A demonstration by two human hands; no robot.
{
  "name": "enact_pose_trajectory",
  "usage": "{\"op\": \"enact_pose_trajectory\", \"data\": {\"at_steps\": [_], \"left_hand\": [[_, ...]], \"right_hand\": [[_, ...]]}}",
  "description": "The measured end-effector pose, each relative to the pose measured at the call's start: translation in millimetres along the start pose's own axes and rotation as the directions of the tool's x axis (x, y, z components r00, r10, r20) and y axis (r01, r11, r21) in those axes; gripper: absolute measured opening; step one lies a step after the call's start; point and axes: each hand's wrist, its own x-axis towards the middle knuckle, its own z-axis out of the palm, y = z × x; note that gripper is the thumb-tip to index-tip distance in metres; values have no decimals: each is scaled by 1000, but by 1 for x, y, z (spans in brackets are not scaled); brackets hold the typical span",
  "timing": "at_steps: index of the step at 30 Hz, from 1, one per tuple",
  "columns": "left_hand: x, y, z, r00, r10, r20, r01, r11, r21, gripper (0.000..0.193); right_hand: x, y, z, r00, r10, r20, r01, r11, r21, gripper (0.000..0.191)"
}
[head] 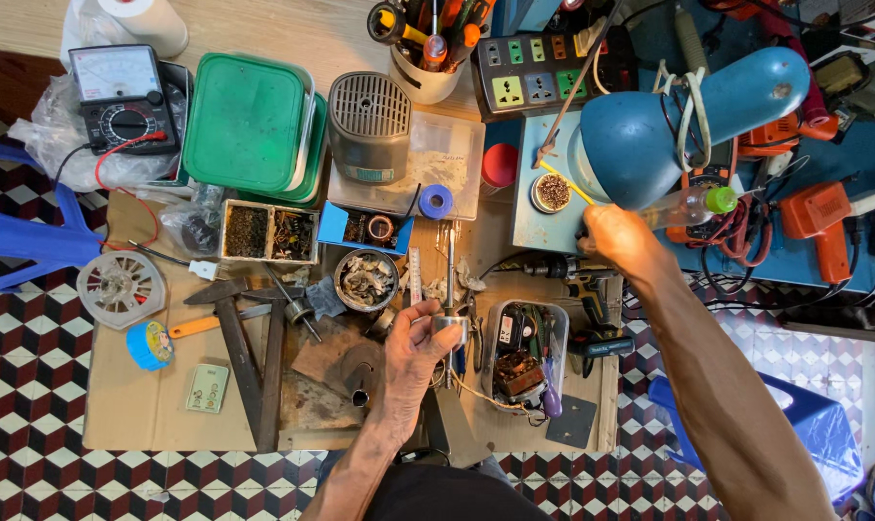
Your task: The person uses a hammer to tap a metal shaft, then measures it with a ruler. They then use a screwdriver to remove a screw from a motor housing, disassemble the motor, and inspect the internal components.
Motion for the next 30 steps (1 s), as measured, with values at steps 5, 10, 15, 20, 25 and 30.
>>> {"op": "enact_pose_trajectory", "data": {"at_steps": [5, 10, 15, 20, 25, 30], "left_hand": [[1, -6, 2, 1000, 9, 9, -8, 999, -42, 73], [-1, -10, 5, 1000, -31, 6, 31, 997, -66, 71], [0, -10, 9, 999, -37, 33, 40, 996, -77, 71], [8, 7, 3, 997, 16, 78, -25, 993, 115, 65], [-1, 34, -6, 979, 6, 202, -110, 854, 509, 57], [-16, 51, 4, 908, 141, 393, -391, 622, 679, 52]], "right_hand": [[-15, -3, -1, 995, 81, -64, -67, 979, 195, 42], [-29, -10, -2, 986, 86, -142, -36, 945, 325, 49], [-53, -27, -21, 971, 236, -47, -196, 888, 415, 55], [-109, -82, -43, 887, 32, -460, 184, 890, 418, 29], [-158, -137, -62, 689, -476, -547, 592, 805, 44, 22], [-150, -161, -58, 703, -679, -210, 703, 709, 59, 29]]}}
